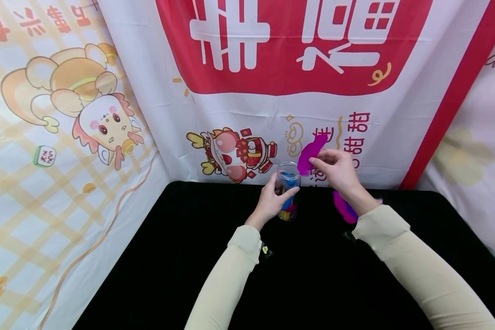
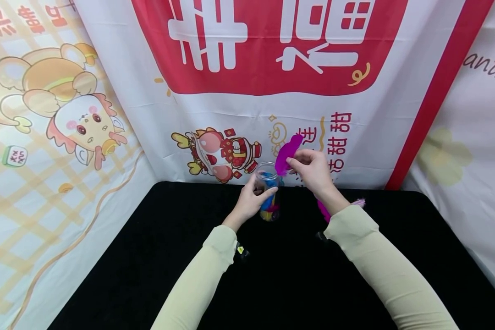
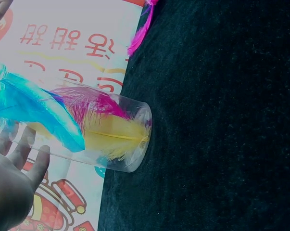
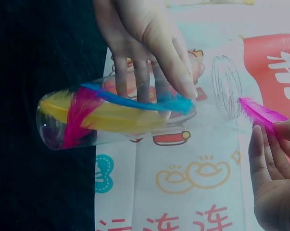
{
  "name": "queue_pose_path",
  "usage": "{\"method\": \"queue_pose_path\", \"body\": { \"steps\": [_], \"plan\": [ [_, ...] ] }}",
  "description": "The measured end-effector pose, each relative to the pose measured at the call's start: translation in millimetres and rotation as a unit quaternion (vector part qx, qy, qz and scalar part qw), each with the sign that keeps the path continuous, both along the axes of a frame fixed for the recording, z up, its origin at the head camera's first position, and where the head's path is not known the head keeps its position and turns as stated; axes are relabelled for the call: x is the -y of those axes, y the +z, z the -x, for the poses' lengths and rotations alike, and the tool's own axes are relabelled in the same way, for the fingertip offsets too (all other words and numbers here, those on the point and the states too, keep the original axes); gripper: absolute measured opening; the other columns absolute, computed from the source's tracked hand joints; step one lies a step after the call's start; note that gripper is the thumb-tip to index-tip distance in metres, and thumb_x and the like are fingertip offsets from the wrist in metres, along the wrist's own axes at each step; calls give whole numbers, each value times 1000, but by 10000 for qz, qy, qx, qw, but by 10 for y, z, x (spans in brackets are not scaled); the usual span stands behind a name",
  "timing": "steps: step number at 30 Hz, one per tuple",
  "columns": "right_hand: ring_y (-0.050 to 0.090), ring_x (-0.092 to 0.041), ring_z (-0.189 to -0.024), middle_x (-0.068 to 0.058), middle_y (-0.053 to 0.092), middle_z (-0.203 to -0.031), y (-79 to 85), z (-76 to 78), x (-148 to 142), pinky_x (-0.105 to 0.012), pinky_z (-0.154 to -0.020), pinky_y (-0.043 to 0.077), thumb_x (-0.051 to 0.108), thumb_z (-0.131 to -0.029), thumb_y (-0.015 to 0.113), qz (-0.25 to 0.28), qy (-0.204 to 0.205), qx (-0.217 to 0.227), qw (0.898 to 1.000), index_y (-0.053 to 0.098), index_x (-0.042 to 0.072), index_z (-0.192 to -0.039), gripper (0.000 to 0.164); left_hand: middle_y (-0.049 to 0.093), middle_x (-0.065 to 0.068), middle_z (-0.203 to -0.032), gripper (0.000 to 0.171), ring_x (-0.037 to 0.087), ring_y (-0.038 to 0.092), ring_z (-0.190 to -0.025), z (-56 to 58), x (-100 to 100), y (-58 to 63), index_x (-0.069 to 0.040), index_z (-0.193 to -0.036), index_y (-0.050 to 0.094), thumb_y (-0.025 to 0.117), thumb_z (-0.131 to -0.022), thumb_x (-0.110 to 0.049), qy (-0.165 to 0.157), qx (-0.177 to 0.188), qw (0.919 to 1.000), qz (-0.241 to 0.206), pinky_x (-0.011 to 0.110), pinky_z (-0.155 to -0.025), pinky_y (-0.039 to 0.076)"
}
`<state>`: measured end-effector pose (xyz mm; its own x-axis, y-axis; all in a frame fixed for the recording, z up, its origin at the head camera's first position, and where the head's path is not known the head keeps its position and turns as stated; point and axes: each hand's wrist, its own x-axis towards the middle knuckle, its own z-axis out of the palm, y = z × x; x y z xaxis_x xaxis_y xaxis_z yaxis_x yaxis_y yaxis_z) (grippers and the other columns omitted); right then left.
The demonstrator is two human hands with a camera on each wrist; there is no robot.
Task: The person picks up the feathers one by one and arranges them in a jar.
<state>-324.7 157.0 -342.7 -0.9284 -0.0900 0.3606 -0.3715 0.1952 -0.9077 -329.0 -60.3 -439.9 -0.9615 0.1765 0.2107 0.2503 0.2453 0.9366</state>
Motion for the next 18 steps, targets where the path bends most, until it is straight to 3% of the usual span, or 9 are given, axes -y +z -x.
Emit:
{"method": "queue_pose_path", "body": {
  "steps": [8,18],
  "plan": [
    [72,-17,-78,-5,76,-87,18,-34,69,-25,-73,59,17,-96,75,76,164,51,9998,71,-9,-105,28,57,3,-145,73,21,54,-134,8,2,-23,-29,-155,38,73,-93,-50,-66,7,10000,-53,47,-110,46],
    [70,-16,-77,-4,76,-86,101,-36,152,-27,-68,56,22,-95,76,-9,19,-53,10000,74,-3,-100,25,57,1,-146,74,20,54,-134,19,3,-28,-29,-155,37,72,-93,-51,-38,-33,10000,-24,46,-110,46]
  ]
}}
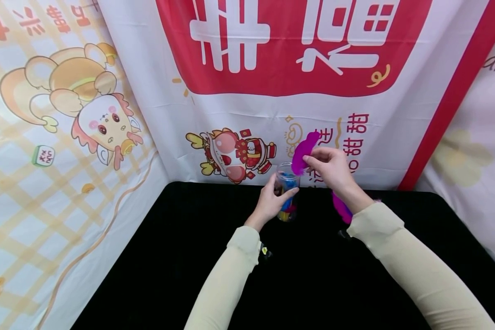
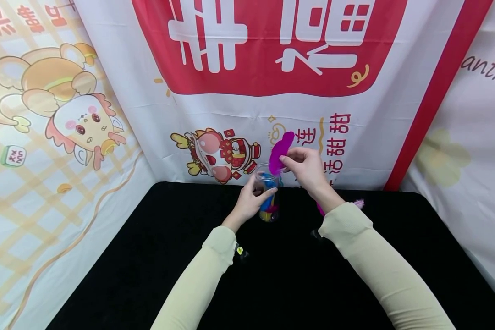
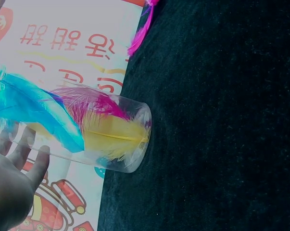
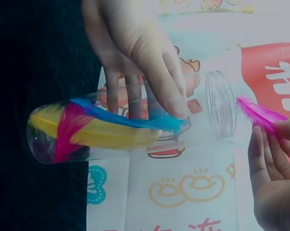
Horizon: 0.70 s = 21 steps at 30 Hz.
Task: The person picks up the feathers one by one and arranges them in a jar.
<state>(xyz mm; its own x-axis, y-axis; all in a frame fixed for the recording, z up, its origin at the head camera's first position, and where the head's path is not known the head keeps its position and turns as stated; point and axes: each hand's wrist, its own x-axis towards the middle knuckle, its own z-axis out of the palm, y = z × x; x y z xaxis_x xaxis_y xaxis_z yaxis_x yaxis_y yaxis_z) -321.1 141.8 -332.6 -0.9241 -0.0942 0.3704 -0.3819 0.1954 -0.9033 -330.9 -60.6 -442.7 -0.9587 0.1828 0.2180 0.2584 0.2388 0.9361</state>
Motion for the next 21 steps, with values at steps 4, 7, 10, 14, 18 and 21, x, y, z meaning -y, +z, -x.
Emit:
{"method": "queue_pose_path", "body": {
  "steps": [4,7,10,14,18,21],
  "plan": [
    [69,-17,-73,-7,75,-86,9,22,34,-26,-64,57,20,-95,75,62,95,-55,9999,73,-5,-100,26,58,1,-145,74,19,54,-134,-5,-2,5,-28,-154,38,72,-93,-52,28,-4,10000,29,45,-110,46],
    [67,-15,-70,-9,74,-87,23,20,62,-25,-62,56,18,-96,75,78,200,-40,9998,72,-8,-101,26,59,0,-144,72,19,55,-133,-13,-2,4,-29,-153,39,72,-93,-52,47,-23,10000,47,45,-109,46],
    [62,-11,-69,-14,73,-89,73,-46,102,-24,-61,54,14,-97,73,-30,275,22,9996,71,-10,-102,24,59,0,-143,71,18,55,-132,-18,-1,1,-30,-152,39,72,-93,-52,30,-17,10000,38,44,-109,47],
    [58,-9,-66,-23,71,-92,171,-202,165,-24,-58,49,9,-98,70,-356,232,68,9991,70,-12,-104,22,60,0,-142,74,18,56,-131,-23,2,0,-26,-154,38,71,-94,-53,15,-31,10000,38,44,-108,47],
    [60,-14,-69,-24,71,-93,144,-226,192,-24,-58,49,10,-97,71,-525,200,22,9984,71,-10,-104,21,60,1,-141,74,18,56,-130,-32,-3,5,-22,-154,39,71,-94,-52,46,-119,9999,91,44,-108,47],
    [65,-20,-73,-21,72,-91,-8,-109,180,-24,-58,50,13,-96,73,-550,280,-91,9980,73,-7,-103,21,62,-1,-139,69,16,58,-128,-37,-9,5,-26,-150,42,72,-93,-51,70,-168,9998,100,43,-107,48]
  ]
}}
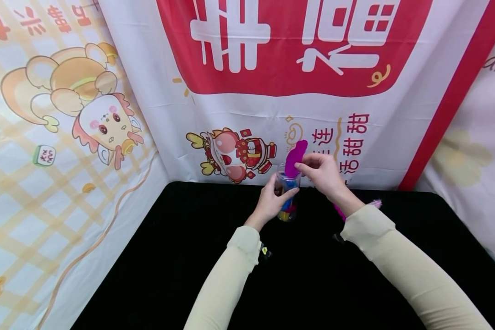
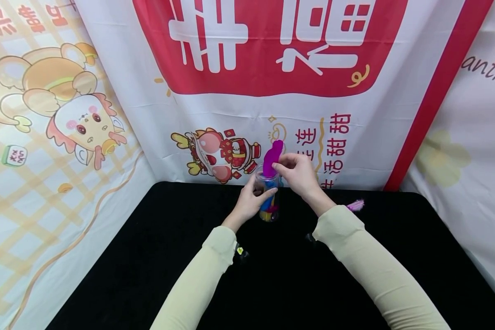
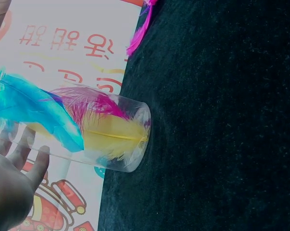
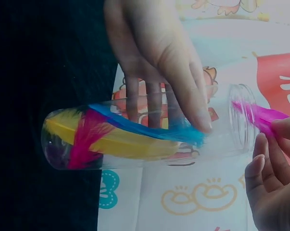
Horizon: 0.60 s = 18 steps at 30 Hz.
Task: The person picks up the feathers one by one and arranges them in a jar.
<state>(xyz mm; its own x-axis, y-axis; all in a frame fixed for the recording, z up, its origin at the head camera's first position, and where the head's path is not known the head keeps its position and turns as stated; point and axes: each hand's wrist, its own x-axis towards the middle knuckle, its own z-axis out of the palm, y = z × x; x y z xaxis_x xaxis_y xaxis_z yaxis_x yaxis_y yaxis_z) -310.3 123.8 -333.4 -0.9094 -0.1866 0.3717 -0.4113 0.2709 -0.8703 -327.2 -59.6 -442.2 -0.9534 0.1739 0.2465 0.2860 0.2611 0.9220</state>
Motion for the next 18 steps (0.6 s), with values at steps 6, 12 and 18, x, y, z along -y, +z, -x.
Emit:
{"method": "queue_pose_path", "body": {
  "steps": [6,12,18],
  "plan": [
    [69,-30,-76,-23,73,-96,-166,94,24,-25,-62,53,13,-96,74,-161,111,-87,9998,75,-4,-104,19,64,-5,-135,62,13,59,-125,-2,-7,-1,-31,-144,45,73,-92,-51,-8,-56,10000,-36,41,-106,48],
    [70,-31,-78,-20,74,-101,-149,59,38,-39,-67,59,17,-96,74,-195,191,45,9996,75,-2,-110,23,63,-3,-137,64,13,58,-127,-4,-6,-2,-30,-147,44,73,-93,-49,-17,-155,9999,-3,43,-107,48],
    [70,-34,-78,-17,74,-103,-162,61,25,-37,-61,55,22,-97,73,-324,162,95,9993,75,3,-112,24,62,0,-139,67,15,58,-128,-14,-8,-2,-28,-150,42,74,-94,-47,-17,-180,9998,-18,45,-108,47]
  ]
}}
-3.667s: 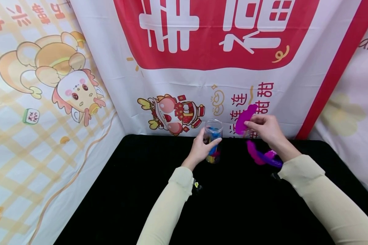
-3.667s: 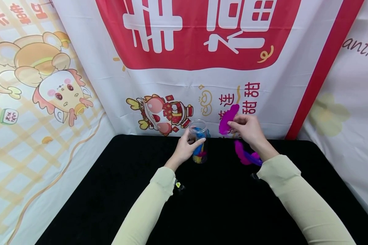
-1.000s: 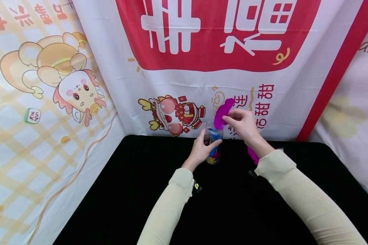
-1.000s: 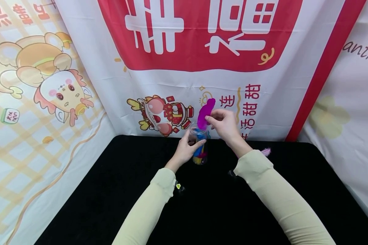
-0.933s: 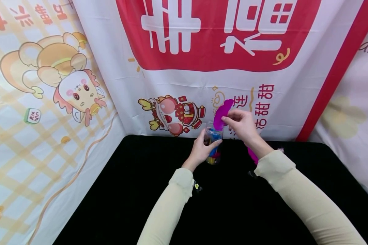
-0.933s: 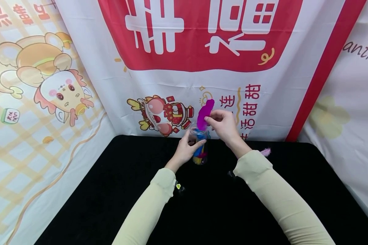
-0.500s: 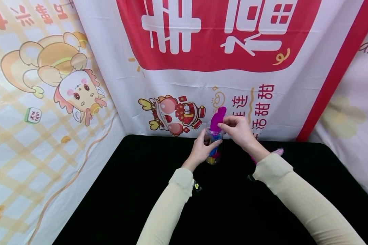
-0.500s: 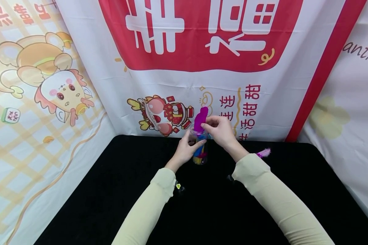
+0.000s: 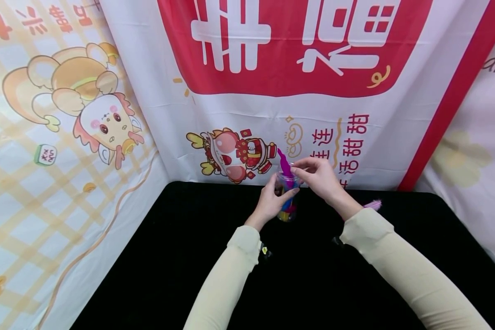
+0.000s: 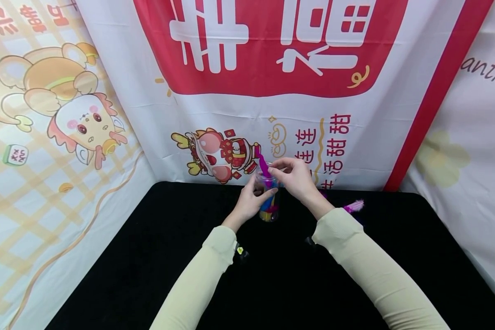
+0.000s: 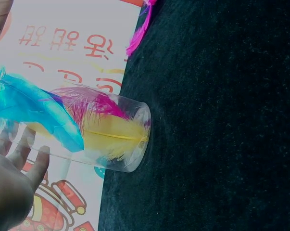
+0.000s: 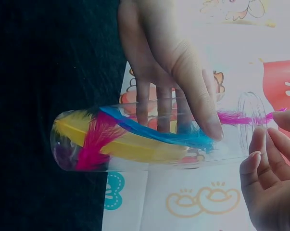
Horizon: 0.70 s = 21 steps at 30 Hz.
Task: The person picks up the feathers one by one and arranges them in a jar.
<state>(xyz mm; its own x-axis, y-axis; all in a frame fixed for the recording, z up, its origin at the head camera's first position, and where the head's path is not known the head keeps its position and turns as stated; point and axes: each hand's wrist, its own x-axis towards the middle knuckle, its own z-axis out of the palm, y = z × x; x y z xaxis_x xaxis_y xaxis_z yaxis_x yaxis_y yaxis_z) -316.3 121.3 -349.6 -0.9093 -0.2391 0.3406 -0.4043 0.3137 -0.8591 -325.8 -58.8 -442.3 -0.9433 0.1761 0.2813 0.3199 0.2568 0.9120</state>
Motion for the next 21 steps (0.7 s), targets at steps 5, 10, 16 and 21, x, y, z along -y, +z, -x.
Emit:
{"method": "queue_pose_path", "body": {
  "steps": [5,10,16,21],
  "plan": [
    [70,-35,-79,-18,74,-104,-5,3,-8,-35,-62,56,21,-98,72,-35,30,-67,10000,75,1,-113,25,61,1,-140,69,17,57,-129,5,-3,1,-28,-151,40,74,-94,-47,4,46,10000,12,45,-108,47],
    [69,-31,-77,-13,75,-101,17,17,16,-29,-61,55,23,-97,73,-427,-125,-270,9986,76,4,-109,23,61,2,-141,70,17,57,-129,-3,2,14,-28,-152,40,74,-94,-47,-6,109,9999,4,45,-107,47],
    [64,-22,-74,-8,77,-95,64,43,77,-30,-62,50,21,-95,75,-898,-411,-643,9930,79,7,-101,16,60,2,-142,72,20,57,-131,-7,16,24,-29,-153,38,73,-93,-50,-14,166,9999,22,47,-107,47],
    [64,-20,-76,-8,77,-93,82,33,96,-32,-67,49,18,-95,74,-1093,-506,-666,9905,79,7,-99,13,59,2,-143,74,19,56,-131,-13,14,21,-29,-153,38,73,-93,-52,14,203,9998,79,46,-108,47]
  ]
}}
